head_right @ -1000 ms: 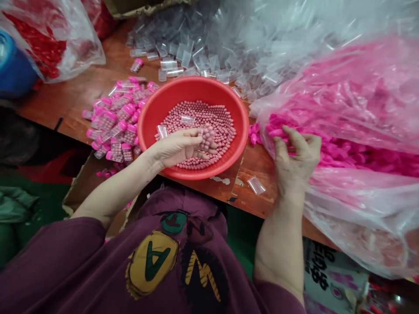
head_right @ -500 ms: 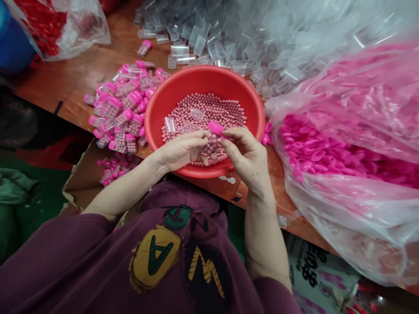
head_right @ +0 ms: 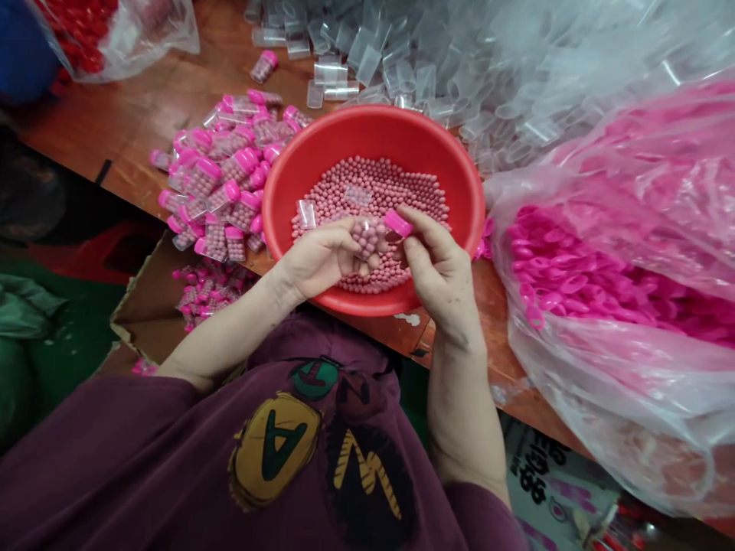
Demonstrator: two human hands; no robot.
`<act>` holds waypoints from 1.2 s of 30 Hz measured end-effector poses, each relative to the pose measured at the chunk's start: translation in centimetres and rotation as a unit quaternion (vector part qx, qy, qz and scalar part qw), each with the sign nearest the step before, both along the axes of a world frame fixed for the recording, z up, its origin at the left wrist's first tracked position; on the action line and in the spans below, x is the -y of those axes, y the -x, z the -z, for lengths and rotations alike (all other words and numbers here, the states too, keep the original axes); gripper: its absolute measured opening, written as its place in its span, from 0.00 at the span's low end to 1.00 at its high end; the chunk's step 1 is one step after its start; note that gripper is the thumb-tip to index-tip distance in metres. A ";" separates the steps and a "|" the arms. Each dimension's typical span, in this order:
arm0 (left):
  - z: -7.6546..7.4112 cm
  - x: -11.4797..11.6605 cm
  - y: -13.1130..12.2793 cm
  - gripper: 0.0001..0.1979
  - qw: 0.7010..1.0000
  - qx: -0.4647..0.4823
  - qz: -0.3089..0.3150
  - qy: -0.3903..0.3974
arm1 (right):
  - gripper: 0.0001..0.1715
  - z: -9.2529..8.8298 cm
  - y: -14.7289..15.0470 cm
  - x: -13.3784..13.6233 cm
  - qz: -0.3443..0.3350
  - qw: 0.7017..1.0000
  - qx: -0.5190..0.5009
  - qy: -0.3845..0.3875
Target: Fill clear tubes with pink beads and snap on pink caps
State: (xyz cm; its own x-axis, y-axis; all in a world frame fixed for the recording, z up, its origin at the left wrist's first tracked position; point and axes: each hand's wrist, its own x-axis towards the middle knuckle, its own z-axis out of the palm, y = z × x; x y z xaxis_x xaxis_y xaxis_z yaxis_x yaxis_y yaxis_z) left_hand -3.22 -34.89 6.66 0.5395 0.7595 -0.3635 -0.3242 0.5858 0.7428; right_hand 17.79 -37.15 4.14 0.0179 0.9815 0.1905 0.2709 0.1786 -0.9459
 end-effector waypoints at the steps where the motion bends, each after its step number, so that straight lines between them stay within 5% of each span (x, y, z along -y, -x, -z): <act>1: 0.1 0.0 0.0 0.28 1.000 0.008 -0.005 0.001 | 0.20 0.2 0.0 0.0 0.009 1.000 -0.002 -0.001; 6: 0.1 0.0 -0.1 0.22 1.000 0.015 0.005 0.024 | 0.19 0.7 0.2 -0.4 0.043 0.998 -0.032 -0.015; 11: 0.1 -0.1 -0.3 0.27 0.999 -0.009 0.009 0.029 | 0.19 -0.6 0.7 -0.4 0.052 0.998 -0.004 -0.036; 22: -0.2 0.2 -0.5 0.22 0.998 -0.051 -0.021 0.029 | 0.13 -1.5 0.5 -0.2 -0.017 0.994 0.081 -0.072; 31: -0.6 -0.3 -0.4 0.19 0.996 -0.055 0.027 0.066 | 0.13 -1.4 0.5 -0.3 -0.042 0.993 0.088 -0.060; 36: -0.7 0.2 -0.8 0.13 0.993 -0.004 -0.031 0.111 | 0.15 -0.5 -0.5 -1.1 -0.035 0.971 0.173 -0.161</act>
